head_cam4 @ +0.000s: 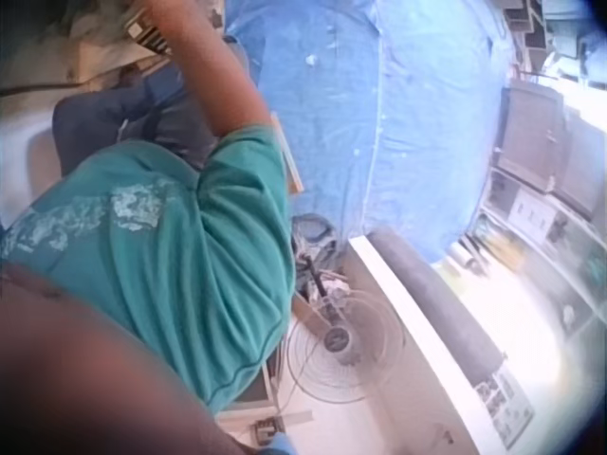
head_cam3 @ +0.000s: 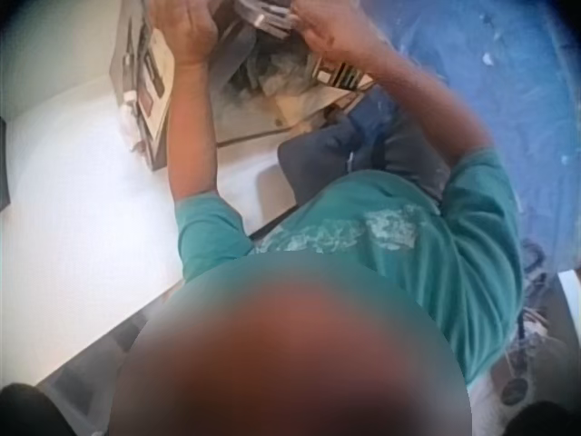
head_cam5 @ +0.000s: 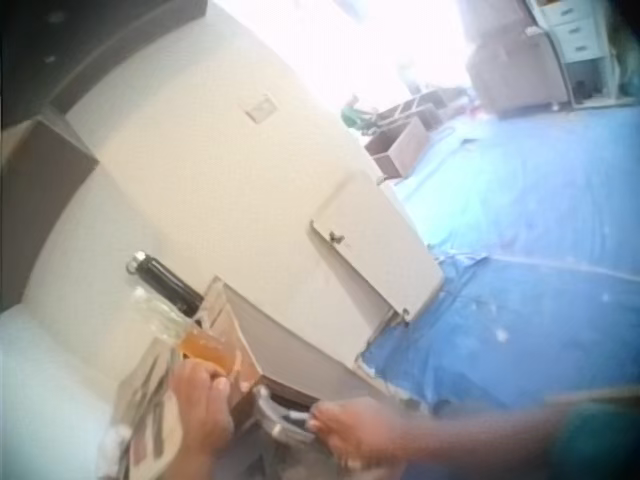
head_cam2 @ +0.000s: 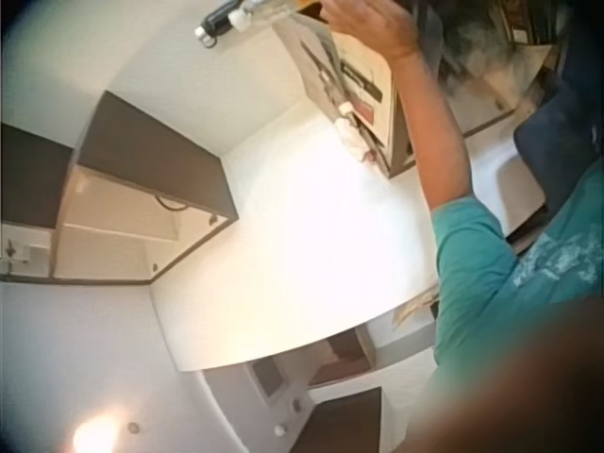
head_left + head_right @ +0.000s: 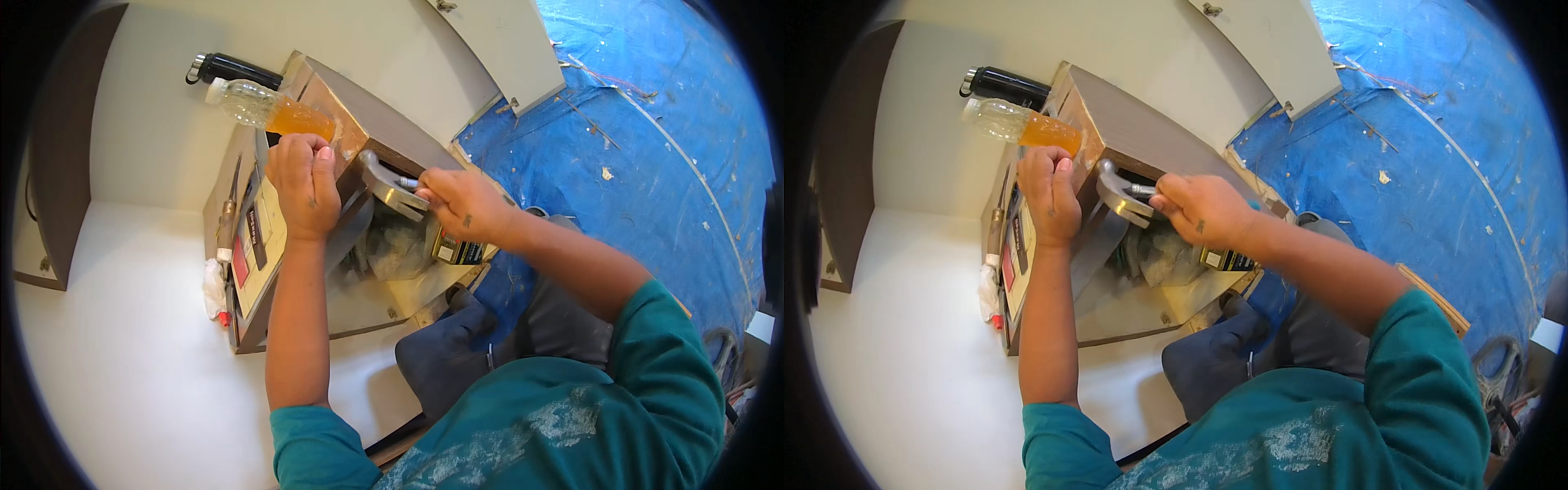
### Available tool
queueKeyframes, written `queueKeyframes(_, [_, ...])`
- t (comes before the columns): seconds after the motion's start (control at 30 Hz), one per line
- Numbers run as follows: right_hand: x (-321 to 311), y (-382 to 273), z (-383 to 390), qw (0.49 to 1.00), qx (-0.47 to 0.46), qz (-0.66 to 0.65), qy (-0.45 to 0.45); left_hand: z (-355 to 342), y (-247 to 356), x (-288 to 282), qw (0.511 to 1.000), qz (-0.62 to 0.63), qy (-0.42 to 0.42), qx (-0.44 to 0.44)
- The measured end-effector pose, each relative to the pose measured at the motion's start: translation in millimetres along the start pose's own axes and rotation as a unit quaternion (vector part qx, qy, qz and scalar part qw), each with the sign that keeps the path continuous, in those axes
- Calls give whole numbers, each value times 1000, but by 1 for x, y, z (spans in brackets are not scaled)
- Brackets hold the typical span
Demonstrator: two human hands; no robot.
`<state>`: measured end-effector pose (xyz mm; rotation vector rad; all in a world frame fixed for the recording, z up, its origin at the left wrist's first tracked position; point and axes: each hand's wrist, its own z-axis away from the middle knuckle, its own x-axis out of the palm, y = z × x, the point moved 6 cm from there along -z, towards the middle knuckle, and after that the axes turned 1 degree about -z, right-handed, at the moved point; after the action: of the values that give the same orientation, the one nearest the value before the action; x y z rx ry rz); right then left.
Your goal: The person sits on the floor and applies a small strip of cabinet trim to the front edge of a wall cabinet. They repeatedly pick up the trim, align it, press it into place, and adjust its position along the edge.
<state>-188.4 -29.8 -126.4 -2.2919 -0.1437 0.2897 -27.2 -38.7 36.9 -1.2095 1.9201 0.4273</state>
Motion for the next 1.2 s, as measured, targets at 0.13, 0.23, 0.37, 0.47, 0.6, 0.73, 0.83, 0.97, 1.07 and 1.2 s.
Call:
queueKeyframes(0.13, [-12,3,-2,999,-37,7,0,3,6,4,999,8,41,-27])
queueKeyframes(0.23, [-5,6,-6,999,52,-3,8,-2,4,-4,1000,-1,26,-7])
queueKeyframes(0.37, [-6,-16,18,986,154,-64,-13,1,3,-6,999,-11,36,18])
queueKeyframes(0.47, [-27,-5,63,976,200,-2,-83,6,6,-6,997,-33,56,29])
queueKeyframes(0.6, [-72,-3,135,932,266,148,-194,17,20,-15,990,-23,124,59])
queueKeyframes(0.73, [-90,16,224,891,315,235,-228,57,66,3,964,189,126,-135])
queueKeyframes(0.83, [-77,12,251,873,296,290,-257,113,86,88,664,613,130,-408])
queueKeyframes(0.97, [-61,11,245,886,249,308,-242,104,55,108,369,712,321,-504])
queueKeyframes(1.07, [-65,14,247,878,247,326,-248,95,40,104,270,698,407,-524])
queueKeyframes(1.2, [-67,12,245,871,256,332,-256,90,41,100,257,674,425,-547])
